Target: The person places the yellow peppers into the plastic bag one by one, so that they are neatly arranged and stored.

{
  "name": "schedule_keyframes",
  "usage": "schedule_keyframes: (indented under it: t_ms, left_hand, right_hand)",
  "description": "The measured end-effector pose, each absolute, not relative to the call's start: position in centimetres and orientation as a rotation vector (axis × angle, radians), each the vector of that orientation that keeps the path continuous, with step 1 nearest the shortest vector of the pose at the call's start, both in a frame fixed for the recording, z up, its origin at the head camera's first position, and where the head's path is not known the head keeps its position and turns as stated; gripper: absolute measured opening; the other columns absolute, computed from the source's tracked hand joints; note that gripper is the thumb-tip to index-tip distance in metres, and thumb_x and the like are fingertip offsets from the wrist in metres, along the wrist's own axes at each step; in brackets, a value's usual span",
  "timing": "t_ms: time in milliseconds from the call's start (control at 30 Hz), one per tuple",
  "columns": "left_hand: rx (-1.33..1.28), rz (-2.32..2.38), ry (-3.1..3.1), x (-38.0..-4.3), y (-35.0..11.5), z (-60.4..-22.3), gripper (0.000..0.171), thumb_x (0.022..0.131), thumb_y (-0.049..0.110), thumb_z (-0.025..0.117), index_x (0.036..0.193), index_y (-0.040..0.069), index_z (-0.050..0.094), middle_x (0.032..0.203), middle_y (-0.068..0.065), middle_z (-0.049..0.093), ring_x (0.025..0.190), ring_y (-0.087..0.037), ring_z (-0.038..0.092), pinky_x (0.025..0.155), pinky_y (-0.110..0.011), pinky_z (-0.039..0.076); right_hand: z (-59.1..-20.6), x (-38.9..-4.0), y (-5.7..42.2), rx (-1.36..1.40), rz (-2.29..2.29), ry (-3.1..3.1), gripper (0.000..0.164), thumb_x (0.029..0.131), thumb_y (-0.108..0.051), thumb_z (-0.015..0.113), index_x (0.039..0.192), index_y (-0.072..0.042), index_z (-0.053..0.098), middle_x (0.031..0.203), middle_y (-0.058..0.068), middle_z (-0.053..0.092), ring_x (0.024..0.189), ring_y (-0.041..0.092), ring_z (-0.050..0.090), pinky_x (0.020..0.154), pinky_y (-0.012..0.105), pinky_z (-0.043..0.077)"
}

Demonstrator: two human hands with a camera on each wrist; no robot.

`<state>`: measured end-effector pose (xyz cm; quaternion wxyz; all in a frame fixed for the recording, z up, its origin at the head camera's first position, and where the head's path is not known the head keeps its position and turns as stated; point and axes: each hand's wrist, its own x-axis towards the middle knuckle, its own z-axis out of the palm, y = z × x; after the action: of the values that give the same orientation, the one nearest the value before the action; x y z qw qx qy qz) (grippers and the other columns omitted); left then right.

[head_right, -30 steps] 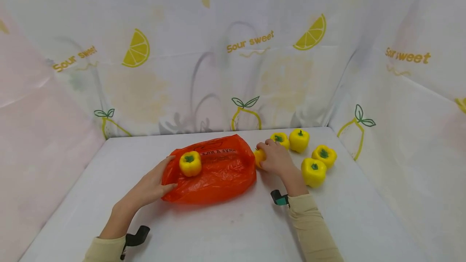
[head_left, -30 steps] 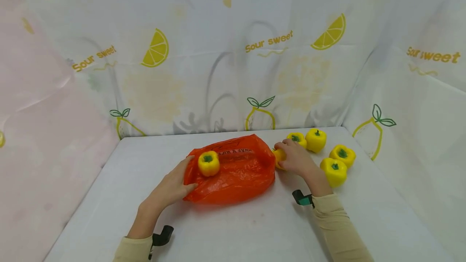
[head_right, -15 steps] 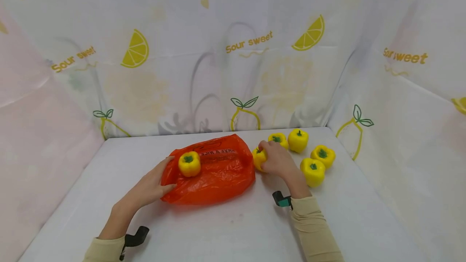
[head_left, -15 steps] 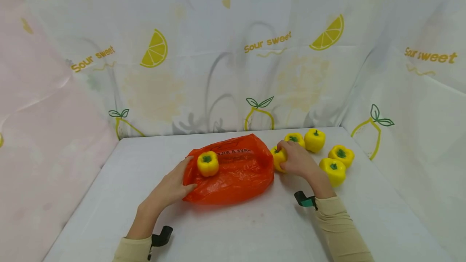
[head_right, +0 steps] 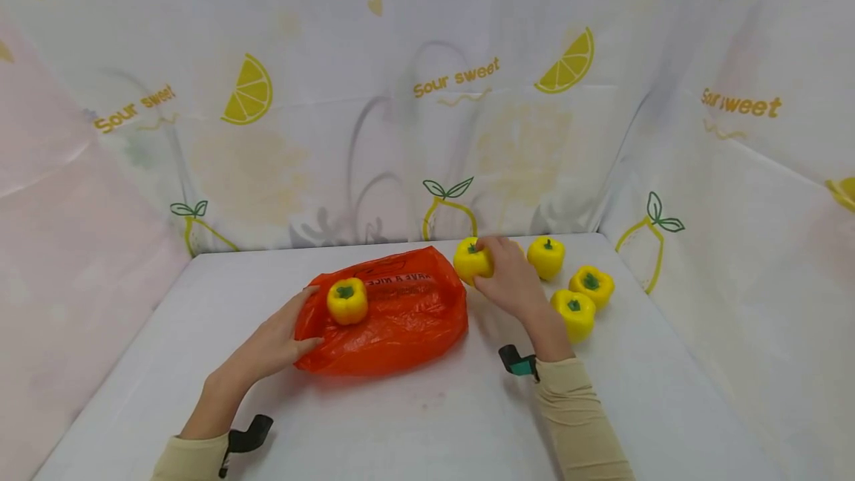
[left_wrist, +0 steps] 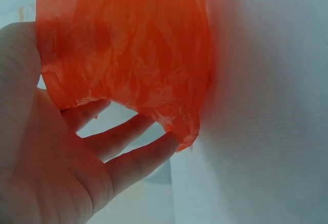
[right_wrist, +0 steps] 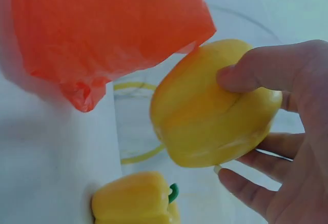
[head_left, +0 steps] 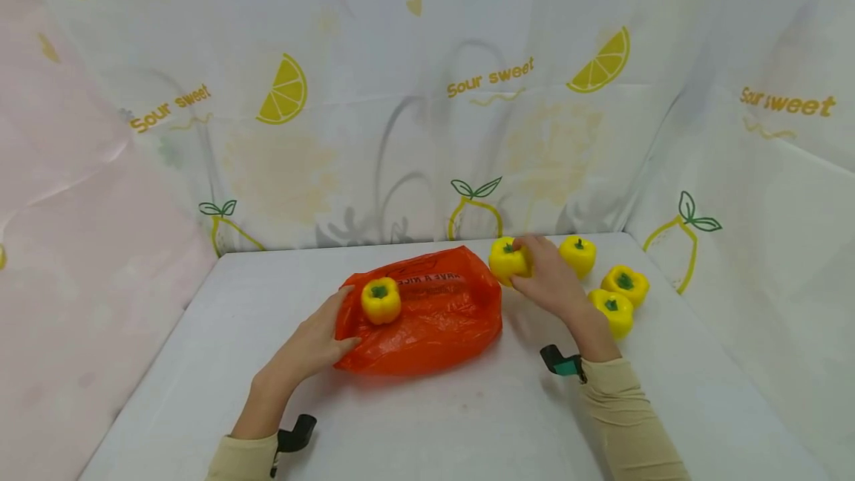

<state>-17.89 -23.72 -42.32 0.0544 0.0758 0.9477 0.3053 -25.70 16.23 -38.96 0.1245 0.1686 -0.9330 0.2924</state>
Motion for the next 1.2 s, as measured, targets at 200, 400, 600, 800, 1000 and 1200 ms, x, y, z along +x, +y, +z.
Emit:
schedule_keyframes:
  t_ms: [200, 400, 600, 800, 1000, 1200]
  left_hand:
    - [0.237, 0.925, 2.881, -18.0, -23.8, -42.4, 0.089, 0.089, 0.028, 0.071, 0.159, 0.018, 0.017, 0.162, -0.009, 0.029, 0.144, -0.037, 0.036, 0.102, -0.061, 0.048]
    - [0.243, 0.926, 2.887, -17.9, -23.8, -42.4, 0.090, 0.089, 0.029, 0.071, 0.159, 0.018, 0.016, 0.163, -0.008, 0.028, 0.146, -0.037, 0.034, 0.106, -0.063, 0.045]
    - [0.218, 0.918, 2.880, -17.9, -23.8, -42.3, 0.091, 0.089, 0.030, 0.071, 0.160, 0.019, 0.014, 0.163, -0.008, 0.027, 0.146, -0.037, 0.034, 0.104, -0.062, 0.047]
    - [0.216, 0.917, 2.886, -18.0, -23.8, -42.3, 0.090, 0.089, 0.031, 0.071, 0.160, 0.020, 0.015, 0.164, -0.007, 0.026, 0.147, -0.036, 0.034, 0.106, -0.062, 0.045]
    - [0.229, 0.908, 2.894, -18.0, -23.8, -42.2, 0.090, 0.090, 0.029, 0.070, 0.160, 0.019, 0.015, 0.164, -0.008, 0.026, 0.148, -0.036, 0.032, 0.109, -0.063, 0.041]
    - [0.226, 0.920, 2.888, -18.0, -23.8, -42.1, 0.089, 0.090, 0.029, 0.070, 0.159, 0.020, 0.015, 0.163, -0.007, 0.027, 0.147, -0.036, 0.033, 0.107, -0.062, 0.044]
  right_hand:
    - [-38.3, -25.5, 15.3, 0.574, 0.921, -2.528, 0.046, 0.082, -0.009, 0.074, 0.121, -0.008, 0.051, 0.131, 0.015, 0.055, 0.113, 0.031, 0.052, 0.097, 0.050, 0.054]
    - [-37.9, -25.8, 13.7, 0.644, 0.978, -2.361, 0.050, 0.078, -0.001, 0.078, 0.121, -0.005, 0.051, 0.133, 0.016, 0.055, 0.115, 0.031, 0.054, 0.088, 0.047, 0.057]
    - [-37.7, -25.7, 11.5, 0.740, 1.095, -2.379, 0.051, 0.080, -0.002, 0.078, 0.122, -0.007, 0.049, 0.129, 0.012, 0.056, 0.116, 0.027, 0.053, 0.089, 0.045, 0.055]
    - [-38.8, -25.6, 9.3, 0.818, 1.137, -2.504, 0.052, 0.081, -0.007, 0.078, 0.122, -0.010, 0.047, 0.130, 0.009, 0.054, 0.116, 0.027, 0.054, 0.096, 0.044, 0.056]
    - [-40.3, -25.8, 7.3, 0.842, 1.147, -2.621, 0.049, 0.082, -0.010, 0.077, 0.121, -0.011, 0.047, 0.124, 0.007, 0.056, 0.108, 0.023, 0.054, 0.098, 0.040, 0.053]
    - [-41.5, -26.1, 5.7, 0.863, 1.152, -2.711, 0.046, 0.083, -0.012, 0.076, 0.120, -0.013, 0.049, 0.120, 0.003, 0.057, 0.101, 0.019, 0.054, 0.090, 0.033, 0.053]
